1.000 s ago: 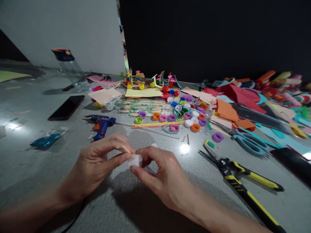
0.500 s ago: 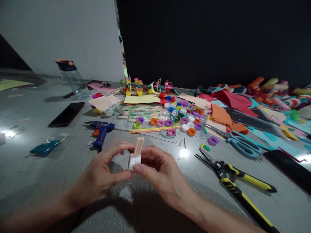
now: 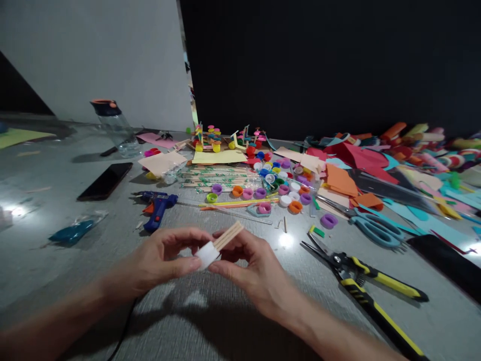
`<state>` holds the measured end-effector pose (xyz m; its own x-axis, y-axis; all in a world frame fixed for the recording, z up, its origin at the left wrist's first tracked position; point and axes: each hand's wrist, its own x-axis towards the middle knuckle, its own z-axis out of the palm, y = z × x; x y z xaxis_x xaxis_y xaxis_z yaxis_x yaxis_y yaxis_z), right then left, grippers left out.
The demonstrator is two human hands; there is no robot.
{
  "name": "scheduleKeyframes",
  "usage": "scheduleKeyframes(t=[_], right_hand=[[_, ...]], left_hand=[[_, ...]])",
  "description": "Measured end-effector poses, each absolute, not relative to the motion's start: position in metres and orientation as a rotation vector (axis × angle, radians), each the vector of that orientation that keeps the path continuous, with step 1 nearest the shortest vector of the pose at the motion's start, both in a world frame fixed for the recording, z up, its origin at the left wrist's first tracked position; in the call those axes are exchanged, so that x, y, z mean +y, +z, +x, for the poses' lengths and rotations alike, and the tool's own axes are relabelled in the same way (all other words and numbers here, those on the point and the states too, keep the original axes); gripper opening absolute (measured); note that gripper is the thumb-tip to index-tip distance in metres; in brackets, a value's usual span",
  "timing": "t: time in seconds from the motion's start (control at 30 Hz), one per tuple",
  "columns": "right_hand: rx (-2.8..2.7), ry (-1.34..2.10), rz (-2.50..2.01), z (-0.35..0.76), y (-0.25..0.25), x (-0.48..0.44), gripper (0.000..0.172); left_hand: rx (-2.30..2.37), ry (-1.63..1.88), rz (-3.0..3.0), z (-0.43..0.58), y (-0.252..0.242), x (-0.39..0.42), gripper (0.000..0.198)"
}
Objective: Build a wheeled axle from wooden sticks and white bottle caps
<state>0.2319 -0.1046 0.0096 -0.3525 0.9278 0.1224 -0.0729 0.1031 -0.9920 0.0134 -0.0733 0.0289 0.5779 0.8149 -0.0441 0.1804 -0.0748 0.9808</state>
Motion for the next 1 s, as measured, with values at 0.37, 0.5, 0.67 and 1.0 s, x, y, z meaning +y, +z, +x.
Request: scheduleKeyframes(t=[0.37, 0.5, 0.67, 1.0], right_hand=[[-1.432, 1.326, -0.981, 0.232, 0.008, -0.108, 0.041], [-1.406, 1.311, -0.911, 0.242, 0.014, -0.108, 0.044], [-1.502, 1.314, -0.980, 0.248, 0.025, -0.108, 0.037], [-1.548, 1.401, -1.049, 0.241, 0.031, -0.113, 0.040]], left_hand=[[0.795, 0.787, 1.777, 0.014, 0.023, -0.077, 0.024], [0.827, 0.921, 1.957, 0.013, 0.026, -0.078, 0.026], [0.802, 1.031, 2.121, 0.013, 0.025, -0.078, 0.032], [0.719, 1.075, 2.444, 0.013, 0.020, -0.077, 0.021]])
